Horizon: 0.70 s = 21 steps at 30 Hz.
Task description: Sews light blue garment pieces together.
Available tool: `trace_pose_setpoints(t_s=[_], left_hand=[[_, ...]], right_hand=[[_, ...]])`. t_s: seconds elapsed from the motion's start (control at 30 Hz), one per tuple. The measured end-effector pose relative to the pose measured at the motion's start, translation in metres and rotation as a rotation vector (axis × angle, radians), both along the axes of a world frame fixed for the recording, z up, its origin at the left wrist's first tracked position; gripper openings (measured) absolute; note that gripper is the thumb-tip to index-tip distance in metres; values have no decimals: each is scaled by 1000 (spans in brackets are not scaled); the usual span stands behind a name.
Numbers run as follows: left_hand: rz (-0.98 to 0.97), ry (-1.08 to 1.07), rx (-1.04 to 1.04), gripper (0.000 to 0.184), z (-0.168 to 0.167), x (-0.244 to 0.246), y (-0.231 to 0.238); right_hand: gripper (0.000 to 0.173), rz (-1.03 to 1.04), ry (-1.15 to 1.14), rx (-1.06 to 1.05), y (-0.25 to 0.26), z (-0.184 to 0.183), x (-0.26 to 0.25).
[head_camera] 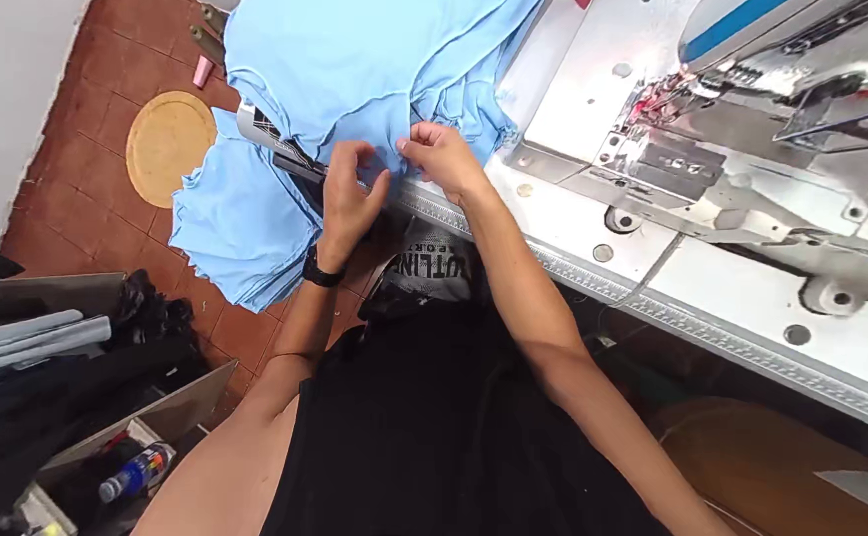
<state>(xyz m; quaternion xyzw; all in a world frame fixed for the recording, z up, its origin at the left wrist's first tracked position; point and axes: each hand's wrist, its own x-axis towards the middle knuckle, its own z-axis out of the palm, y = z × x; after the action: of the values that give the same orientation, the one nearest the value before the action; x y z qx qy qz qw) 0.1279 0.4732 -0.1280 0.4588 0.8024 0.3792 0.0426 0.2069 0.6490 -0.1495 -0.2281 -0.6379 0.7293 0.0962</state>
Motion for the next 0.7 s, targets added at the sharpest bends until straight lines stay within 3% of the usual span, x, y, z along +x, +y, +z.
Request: trace_pose_setpoints(t_s=[0.17,0.27,0.37,0.47,0.6,0.7], left_hand=[[-5,89,92,44,-15,10,7],[-59,149,168,26,-19,8,6],[-73,-136,277,12,-11,-1,-2],[-187,-482,309,13,6,-13,-15],[-161,-238,196,22,10,-17,-13],[-121,-106,136,43,8,-8,1]], right_hand=[[20,-156,224,96,-27,-20,8],[14,-273,333,5,-37,-21,11],[10,-343,414,-57,-39,-21,15],[13,-317,421,-39,-43,-25,14],[7,-344,396,-291,-47,-18,11],[22,-393,426,-304,-45,-22,6]])
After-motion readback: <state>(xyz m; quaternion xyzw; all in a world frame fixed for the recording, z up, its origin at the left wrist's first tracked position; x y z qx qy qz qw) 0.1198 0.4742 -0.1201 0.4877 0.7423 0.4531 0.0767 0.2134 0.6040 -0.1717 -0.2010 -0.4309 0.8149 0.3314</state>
